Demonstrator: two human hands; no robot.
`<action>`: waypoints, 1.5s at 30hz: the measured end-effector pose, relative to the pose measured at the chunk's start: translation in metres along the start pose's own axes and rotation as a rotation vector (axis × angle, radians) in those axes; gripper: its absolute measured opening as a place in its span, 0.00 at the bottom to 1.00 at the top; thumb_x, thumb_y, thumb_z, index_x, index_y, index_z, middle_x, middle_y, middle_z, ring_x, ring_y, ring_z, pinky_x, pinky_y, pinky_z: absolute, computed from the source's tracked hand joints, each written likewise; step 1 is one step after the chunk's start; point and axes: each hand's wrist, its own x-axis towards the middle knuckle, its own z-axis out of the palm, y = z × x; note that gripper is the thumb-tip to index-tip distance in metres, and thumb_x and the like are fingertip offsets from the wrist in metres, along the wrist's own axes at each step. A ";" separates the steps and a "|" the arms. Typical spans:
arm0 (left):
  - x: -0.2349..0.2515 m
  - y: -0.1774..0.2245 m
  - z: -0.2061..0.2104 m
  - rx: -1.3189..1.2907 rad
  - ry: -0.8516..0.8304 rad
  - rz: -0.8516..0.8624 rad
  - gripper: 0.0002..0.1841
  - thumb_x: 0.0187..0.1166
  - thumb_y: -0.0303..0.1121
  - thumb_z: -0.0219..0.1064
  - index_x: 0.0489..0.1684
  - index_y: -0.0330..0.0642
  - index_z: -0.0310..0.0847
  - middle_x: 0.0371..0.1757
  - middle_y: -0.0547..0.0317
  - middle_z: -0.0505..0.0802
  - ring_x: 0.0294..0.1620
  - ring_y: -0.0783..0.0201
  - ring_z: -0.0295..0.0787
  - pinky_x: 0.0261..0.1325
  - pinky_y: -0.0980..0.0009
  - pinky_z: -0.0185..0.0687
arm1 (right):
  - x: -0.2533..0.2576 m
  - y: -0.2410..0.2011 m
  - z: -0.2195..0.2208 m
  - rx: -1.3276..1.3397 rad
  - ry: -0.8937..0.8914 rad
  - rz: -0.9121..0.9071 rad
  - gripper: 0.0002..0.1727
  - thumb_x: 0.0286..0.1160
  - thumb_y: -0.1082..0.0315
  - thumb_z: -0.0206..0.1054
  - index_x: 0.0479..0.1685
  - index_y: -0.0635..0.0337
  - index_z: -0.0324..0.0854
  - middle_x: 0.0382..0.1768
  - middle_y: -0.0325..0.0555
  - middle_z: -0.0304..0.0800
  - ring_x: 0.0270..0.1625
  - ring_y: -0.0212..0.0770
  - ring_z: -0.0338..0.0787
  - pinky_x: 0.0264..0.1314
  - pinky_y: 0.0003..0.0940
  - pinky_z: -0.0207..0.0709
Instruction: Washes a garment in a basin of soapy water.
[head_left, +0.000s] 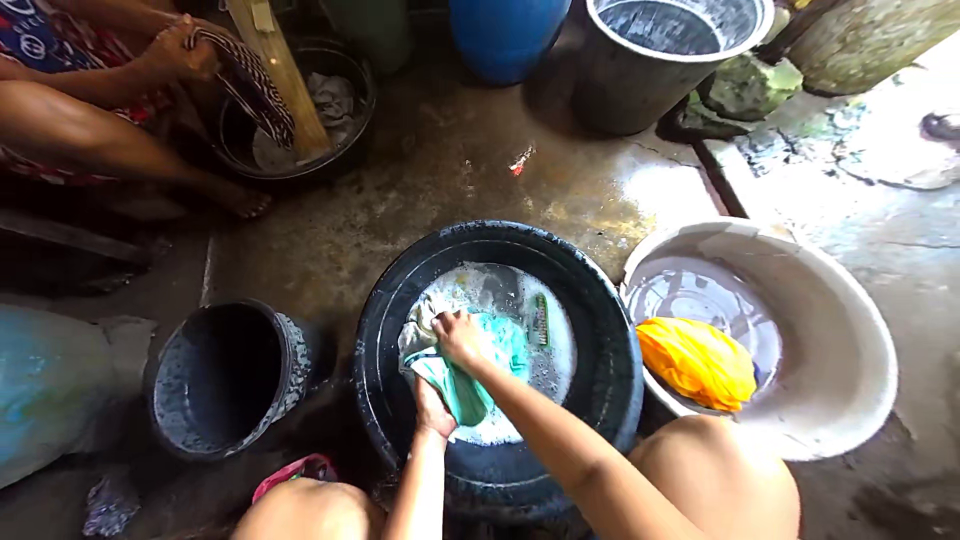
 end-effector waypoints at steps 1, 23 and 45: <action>-0.001 -0.001 0.000 0.049 0.047 -0.026 0.36 0.93 0.44 0.11 0.76 0.31 0.61 0.54 0.48 0.84 0.52 0.63 0.84 0.57 0.65 0.83 | 0.020 -0.006 -0.007 -0.004 -0.070 0.096 0.28 0.90 0.48 0.53 0.77 0.58 0.77 0.79 0.73 0.70 0.82 0.72 0.69 0.79 0.64 0.67; 0.044 -0.018 -0.045 0.152 -0.209 -0.070 0.54 0.79 0.72 0.09 0.86 0.40 0.61 0.71 0.47 0.87 0.69 0.57 0.86 0.71 0.54 0.82 | -0.031 0.154 -0.044 0.040 0.084 0.354 0.47 0.68 0.62 0.78 0.88 0.65 0.58 0.76 0.72 0.74 0.72 0.71 0.82 0.72 0.67 0.75; 0.072 -0.090 -0.056 0.732 0.137 0.042 0.21 0.90 0.30 0.57 0.74 0.22 0.69 0.73 0.28 0.80 0.73 0.44 0.77 0.77 0.49 0.71 | -0.031 0.157 -0.170 0.653 -0.090 0.184 0.31 0.66 0.71 0.69 0.73 0.65 0.70 0.47 0.53 0.87 0.43 0.42 0.88 0.49 0.42 0.84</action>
